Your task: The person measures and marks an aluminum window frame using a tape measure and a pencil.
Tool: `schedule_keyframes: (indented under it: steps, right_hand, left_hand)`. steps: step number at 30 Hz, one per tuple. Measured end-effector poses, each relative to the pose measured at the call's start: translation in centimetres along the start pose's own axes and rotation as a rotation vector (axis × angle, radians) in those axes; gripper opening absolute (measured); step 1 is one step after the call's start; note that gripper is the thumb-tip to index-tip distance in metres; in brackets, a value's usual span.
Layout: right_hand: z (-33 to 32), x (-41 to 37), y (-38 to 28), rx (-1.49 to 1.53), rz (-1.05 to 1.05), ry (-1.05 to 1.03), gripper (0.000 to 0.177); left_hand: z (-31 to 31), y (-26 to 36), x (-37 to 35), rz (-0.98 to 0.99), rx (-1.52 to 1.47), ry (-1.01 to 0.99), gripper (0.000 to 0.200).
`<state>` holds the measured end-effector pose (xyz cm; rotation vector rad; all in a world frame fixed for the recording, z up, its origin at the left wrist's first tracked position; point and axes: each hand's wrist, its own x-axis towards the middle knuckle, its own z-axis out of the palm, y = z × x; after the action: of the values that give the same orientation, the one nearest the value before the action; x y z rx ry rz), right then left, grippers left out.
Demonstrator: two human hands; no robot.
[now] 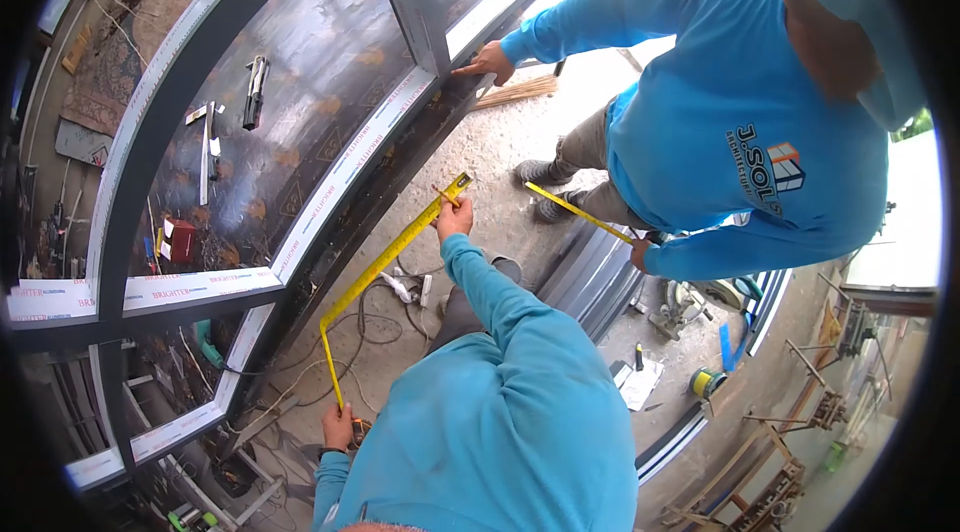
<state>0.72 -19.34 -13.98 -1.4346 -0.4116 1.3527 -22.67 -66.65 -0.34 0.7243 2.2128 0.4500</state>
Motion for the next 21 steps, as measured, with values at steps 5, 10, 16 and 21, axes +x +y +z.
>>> schedule_keyframes:
  steps: [5,10,16,21]
  right_hand:
    - [4.1,-7.0,-5.6,-0.145,-0.132,-0.501,0.022]
    - [14.0,-17.4,-15.8,-0.453,-0.366,-1.101,0.029]
    - [28.4,-26.8,-19.0,-1.016,-0.131,-1.698,0.037]
    - [23.8,-26.7,-27.8,-1.060,-0.435,-1.701,0.037]
  left_hand:
    - [0.2,-0.2,-3.1,-0.013,-0.087,-0.071,0.026]
    - [0.7,4.7,-4.0,0.107,-0.179,-0.007,0.030]
    - [2.3,7.5,-4.1,-0.007,-0.500,0.051,0.035]
    - [3.8,11.1,-1.6,0.181,-0.598,0.183,0.039]
